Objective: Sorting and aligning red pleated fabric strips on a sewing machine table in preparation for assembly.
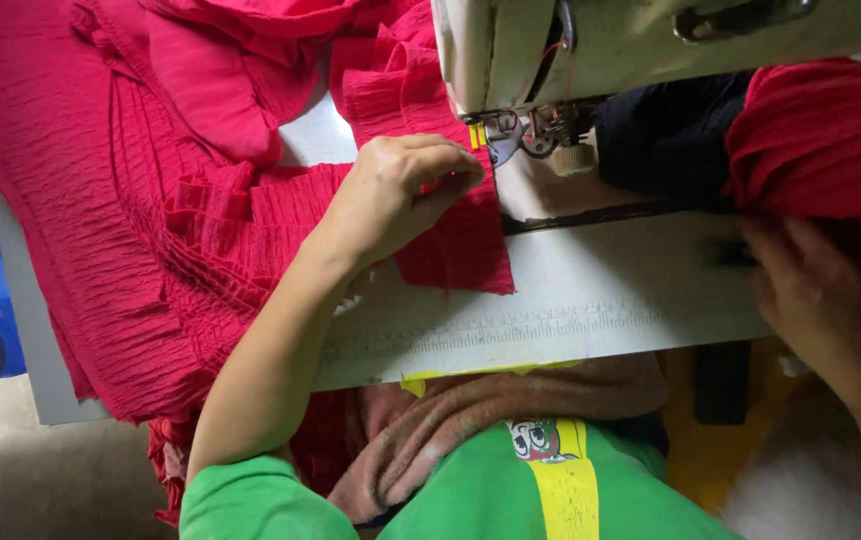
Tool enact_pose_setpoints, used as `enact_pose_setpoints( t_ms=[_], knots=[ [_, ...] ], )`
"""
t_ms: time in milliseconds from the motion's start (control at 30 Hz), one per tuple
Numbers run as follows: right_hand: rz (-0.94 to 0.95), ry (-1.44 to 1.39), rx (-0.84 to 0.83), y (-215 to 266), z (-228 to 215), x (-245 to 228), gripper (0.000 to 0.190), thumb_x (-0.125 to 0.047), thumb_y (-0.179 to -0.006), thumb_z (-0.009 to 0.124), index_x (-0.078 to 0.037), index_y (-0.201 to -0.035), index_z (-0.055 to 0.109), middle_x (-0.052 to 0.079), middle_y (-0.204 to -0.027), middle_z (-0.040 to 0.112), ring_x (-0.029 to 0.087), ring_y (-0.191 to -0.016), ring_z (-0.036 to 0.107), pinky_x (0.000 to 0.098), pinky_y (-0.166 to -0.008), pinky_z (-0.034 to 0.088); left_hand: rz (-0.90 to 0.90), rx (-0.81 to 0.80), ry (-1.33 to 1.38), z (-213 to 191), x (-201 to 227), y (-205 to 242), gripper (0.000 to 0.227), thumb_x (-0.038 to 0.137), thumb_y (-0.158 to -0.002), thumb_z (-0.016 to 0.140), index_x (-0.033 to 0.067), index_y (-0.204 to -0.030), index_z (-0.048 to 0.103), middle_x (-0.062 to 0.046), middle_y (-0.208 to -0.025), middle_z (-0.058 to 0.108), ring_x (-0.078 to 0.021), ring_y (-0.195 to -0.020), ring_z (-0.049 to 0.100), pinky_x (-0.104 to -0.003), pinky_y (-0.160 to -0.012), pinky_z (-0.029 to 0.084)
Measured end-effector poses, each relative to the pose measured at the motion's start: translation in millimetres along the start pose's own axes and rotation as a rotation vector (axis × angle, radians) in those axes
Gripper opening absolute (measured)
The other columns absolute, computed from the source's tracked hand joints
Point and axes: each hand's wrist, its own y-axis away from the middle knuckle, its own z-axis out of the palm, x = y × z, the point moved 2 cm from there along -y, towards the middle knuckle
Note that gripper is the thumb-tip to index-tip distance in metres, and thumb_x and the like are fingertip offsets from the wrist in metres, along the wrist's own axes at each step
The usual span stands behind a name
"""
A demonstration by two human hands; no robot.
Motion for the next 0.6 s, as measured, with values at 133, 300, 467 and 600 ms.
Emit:
enact_pose_setpoints(
  t_ms=[133, 300, 467, 600],
  knots=[
    [-0.179, 0.048, -0.006, -11.4, -46.9, -55.6, 0.034, -0.003, -0.073, 0.056, -0.014, -0.105, 0.054, 0.006, -0.101, 0.054, 0.023, -0.084, 0.055, 0.0342, -0.078, 0.045, 0.066, 0.043, -0.032, -3.6, 3.2, 1.3, 0.007, -0.002, -0.080, 0.063, -0.0037, -0.086, 0.061, -0.014, -0.084, 0.064, -0.0236, -0.074, 0.063, -0.032, -0.066, 0.053],
    [-0.163, -0.088, -0.018, -66.7, -78.3, -117.5, 0.049, -0.036, -0.075, 0.060, -0.020, -0.121, 0.051, -0.002, -0.095, 0.057, 0.021, -0.058, 0.058, 0.0372, -0.039, 0.045, 0.201, 0.083, -0.376, 1.7, 10.4, 6.6, 0.010, 0.010, -0.086, 0.060, 0.0008, -0.091, 0.063, -0.015, -0.085, 0.064, -0.0249, -0.070, 0.061, -0.036, -0.059, 0.052],
    [-0.249, -0.094, 0.161, -111.5, -86.8, -136.6, 0.035, -0.035, -0.083, 0.062, -0.018, -0.113, 0.062, 0.000, -0.097, 0.064, 0.022, -0.068, 0.062, 0.0361, -0.043, 0.048, 0.308, 0.084, -0.564, 0.8, 17.5, 11.5, 0.010, 0.009, -0.087, 0.061, -0.0001, -0.091, 0.062, -0.009, -0.090, 0.061, -0.0184, -0.068, 0.053, -0.030, -0.056, 0.048],
    [-0.234, -0.022, 0.169, -113.4, -76.3, -135.6, 0.025, -0.040, -0.084, 0.064, -0.017, -0.096, 0.068, 0.000, -0.082, 0.062, 0.025, -0.063, 0.062, 0.0389, -0.044, 0.047, 0.314, 0.119, -0.602, -1.4, 20.4, 11.3, 0.010, 0.009, -0.088, 0.059, -0.0006, -0.087, 0.062, -0.008, -0.088, 0.059, -0.0180, -0.065, 0.049, -0.031, -0.054, 0.045]
  ],
)
